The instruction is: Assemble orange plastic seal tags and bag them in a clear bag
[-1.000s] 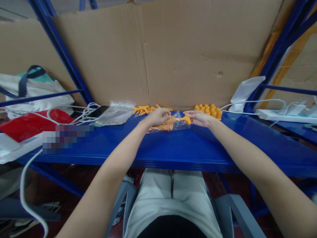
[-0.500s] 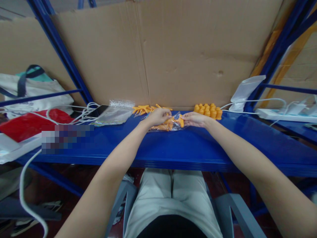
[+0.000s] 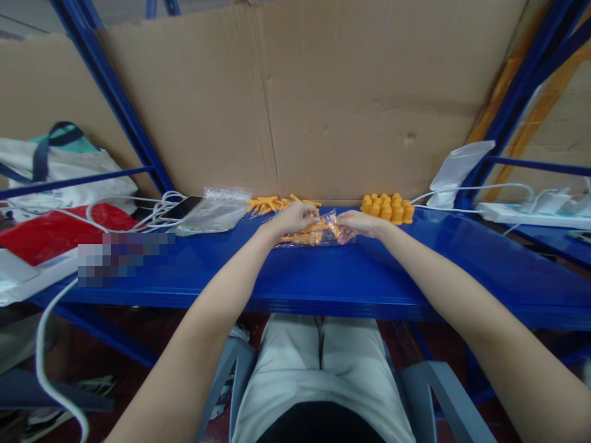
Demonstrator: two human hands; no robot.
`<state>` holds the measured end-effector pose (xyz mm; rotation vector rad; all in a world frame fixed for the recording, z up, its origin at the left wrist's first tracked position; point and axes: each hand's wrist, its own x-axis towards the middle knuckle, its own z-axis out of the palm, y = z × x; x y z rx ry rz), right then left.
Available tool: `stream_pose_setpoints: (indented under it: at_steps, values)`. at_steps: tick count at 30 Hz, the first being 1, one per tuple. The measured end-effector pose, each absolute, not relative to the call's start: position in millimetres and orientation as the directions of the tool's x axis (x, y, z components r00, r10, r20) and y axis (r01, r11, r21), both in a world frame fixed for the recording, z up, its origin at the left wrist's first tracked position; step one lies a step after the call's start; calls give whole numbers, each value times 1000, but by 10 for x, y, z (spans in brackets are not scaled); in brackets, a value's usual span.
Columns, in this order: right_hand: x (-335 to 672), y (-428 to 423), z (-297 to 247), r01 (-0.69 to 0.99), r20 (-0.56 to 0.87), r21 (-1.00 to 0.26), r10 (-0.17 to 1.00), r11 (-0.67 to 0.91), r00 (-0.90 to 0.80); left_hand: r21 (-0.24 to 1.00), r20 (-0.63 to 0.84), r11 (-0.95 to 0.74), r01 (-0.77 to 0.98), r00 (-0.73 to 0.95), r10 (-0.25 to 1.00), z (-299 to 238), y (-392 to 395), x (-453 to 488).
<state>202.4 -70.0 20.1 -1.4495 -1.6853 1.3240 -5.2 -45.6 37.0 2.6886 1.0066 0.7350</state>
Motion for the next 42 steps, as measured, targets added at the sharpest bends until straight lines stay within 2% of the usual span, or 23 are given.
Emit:
stream_pose_setpoints:
  at_steps: [3,9,14,20,24,26,28,31,33,37,42]
  values:
    - [2020,-690,178,381,-174,-923,938,-49,-301,324,375,-740,589,639,672,376,-468,-45]
    - [2007,-632,127,150,-100,-988,918,-45,-384,323,382,-740,590,634,673,359,-443,-49]
    - [1982,-608,80,54,-87,-996,915,-72,-393,320,399,-741,590,626,670,339,-427,-45]
    - [1988,-592,12,95,-114,-992,893,-80,-435,282,421,-695,662,565,709,439,-455,-87]
    - [1984,-564,8,178,-155,-980,891,-85,-428,135,428,-448,884,356,831,531,-441,-254]
    - [1963,-559,12,206,-164,-975,902,-86,-400,53,361,-269,962,233,903,549,-422,-355]
    - [1932,-571,20,232,-167,-969,913,-83,-372,16,176,-152,988,147,973,552,-408,-437]
    - [1882,-615,39,313,-154,-949,928,-43,-340,82,-145,-87,993,98,985,552,-395,-494]
    - [1856,-650,54,391,-136,-920,936,2,-324,130,-258,-74,989,106,960,554,-384,-500]
    - [1830,-696,73,492,-105,-869,949,57,-296,174,-301,-141,975,188,935,538,-337,-519]
    - [1836,-677,52,487,-65,-867,943,109,-327,217,-285,-221,951,279,917,465,-250,-581]
